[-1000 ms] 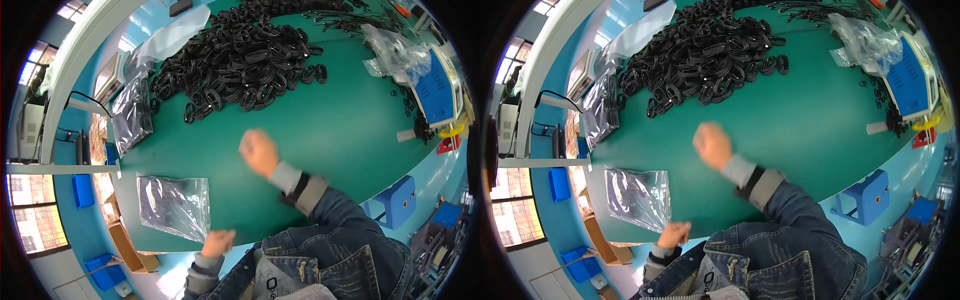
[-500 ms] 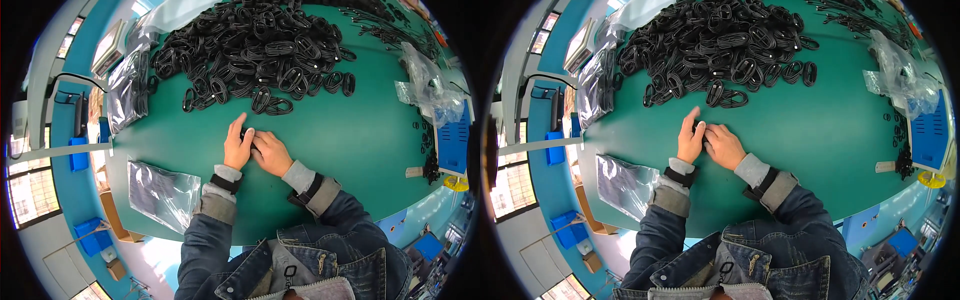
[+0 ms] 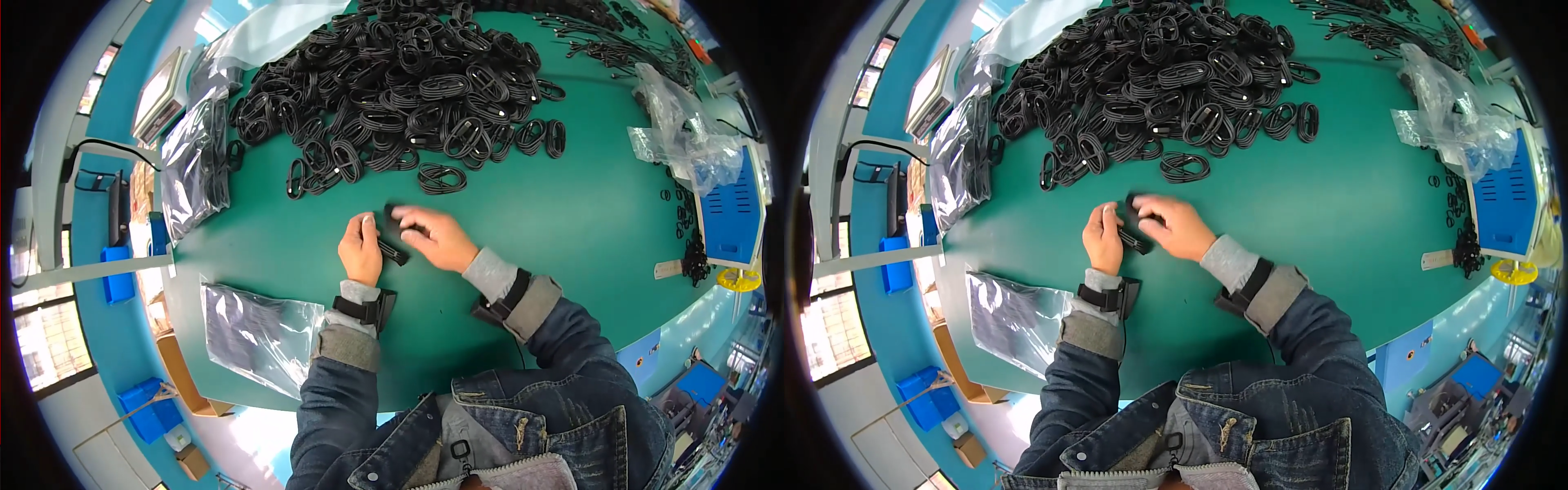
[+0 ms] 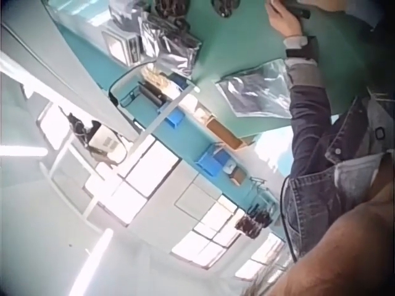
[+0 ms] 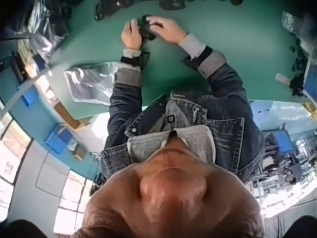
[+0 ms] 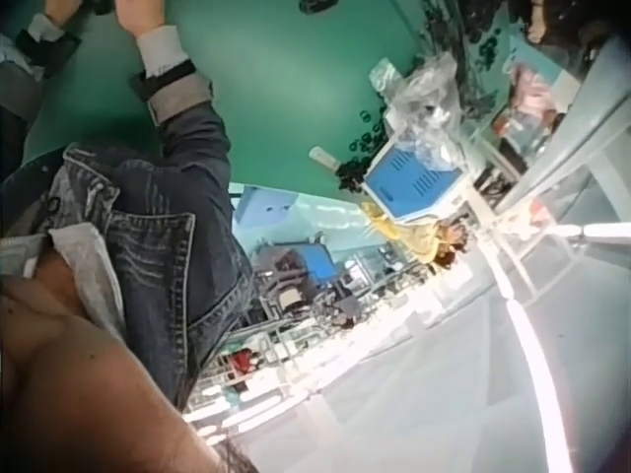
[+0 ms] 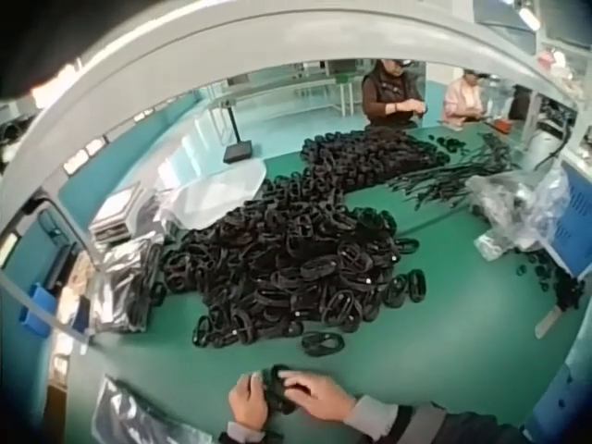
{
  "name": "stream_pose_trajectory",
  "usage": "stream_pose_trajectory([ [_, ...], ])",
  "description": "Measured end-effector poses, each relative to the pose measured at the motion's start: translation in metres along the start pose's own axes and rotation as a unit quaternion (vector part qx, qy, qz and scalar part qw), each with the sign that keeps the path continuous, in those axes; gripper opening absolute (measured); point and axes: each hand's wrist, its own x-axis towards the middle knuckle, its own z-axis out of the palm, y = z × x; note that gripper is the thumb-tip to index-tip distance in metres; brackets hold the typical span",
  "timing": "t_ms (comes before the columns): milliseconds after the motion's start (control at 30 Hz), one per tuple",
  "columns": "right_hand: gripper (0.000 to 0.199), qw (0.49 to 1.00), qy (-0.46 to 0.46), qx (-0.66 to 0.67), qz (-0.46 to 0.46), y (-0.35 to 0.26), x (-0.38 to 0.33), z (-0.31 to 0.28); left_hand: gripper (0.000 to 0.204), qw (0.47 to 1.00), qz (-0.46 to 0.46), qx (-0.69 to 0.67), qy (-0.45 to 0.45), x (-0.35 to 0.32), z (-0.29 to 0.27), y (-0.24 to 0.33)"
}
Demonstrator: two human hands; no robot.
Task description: The person picks up a plastic bag, opens it, and places it on the table. They gather black cables into a bundle, place the bundle into the plastic bag, and seal the bag, repeating the process for a second bundle.
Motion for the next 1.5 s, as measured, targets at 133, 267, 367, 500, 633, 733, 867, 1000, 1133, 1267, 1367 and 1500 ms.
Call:
stream_pose_trajectory([
  [133,0.013,0.716,-0.178,0.535,0.412,-0.014,-0.02,0.001,0.029,0.984,0.163,0.068,-0.001,-0.007,-0.002,0.002],
  [267,0.021,0.907,-0.168,0.28,0.265,-0.016,-0.013,-0.016,0.021,0.981,0.182,0.06,-0.014,-0.003,-0.008,-0.009],
  [367,0.026,0.977,-0.155,0.065,0.13,-0.015,0.003,-0.03,0.021,0.989,0.14,0.004,-0.042,-0.003,-0.006,-0.011],
  [500,0.034,0.919,0.185,-0.297,0.18,-0.004,0.055,-0.046,0.019,0.992,0.114,-0.009,-0.056,-0.002,-0.003,-0.013],
  [633,0.032,0.926,0.14,-0.323,0.136,0.03,0.056,-0.045,0.02,0.992,0.114,0.007,-0.063,-0.001,-0.006,-0.01],
  [733,0.032,0.97,0.143,-0.182,0.077,0.001,0.036,-0.037,0.021,0.993,0.099,0.024,-0.06,-0.004,-0.009,-0.011],
  [867,0.035,0.982,-0.01,0.054,0.183,-0.026,-0.01,-0.005,0.022,0.994,0.089,0.049,-0.041,-0.005,-0.004,-0.005],
  [1000,0.039,0.975,-0.111,0.092,0.172,-0.023,-0.004,-0.019,0.026,0.996,0.066,0.068,0.001,-0.003,0.004,0.001],
  [1133,0.043,0.973,-0.115,0.077,0.186,-0.025,-0.014,-0.015,0.029,0.994,0.008,0.103,0.045,-0.001,0.009,0.013],
  [1267,0.047,0.96,-0.071,0.107,0.249,-0.036,-0.02,0.003,0.029,0.99,0.025,0.121,0.067,0.0,0.01,0.007],
  [1367,0.047,0.951,-0.08,0.128,0.27,-0.043,-0.02,0.009,0.026,0.98,0.107,0.143,0.084,-0.002,-0.003,-0.004],
  [1500,0.047,0.966,-0.141,0.075,0.202,-0.037,-0.014,0.002,0.025,0.98,0.119,-0.147,-0.062,-0.001,-0.009,-0.011],
])
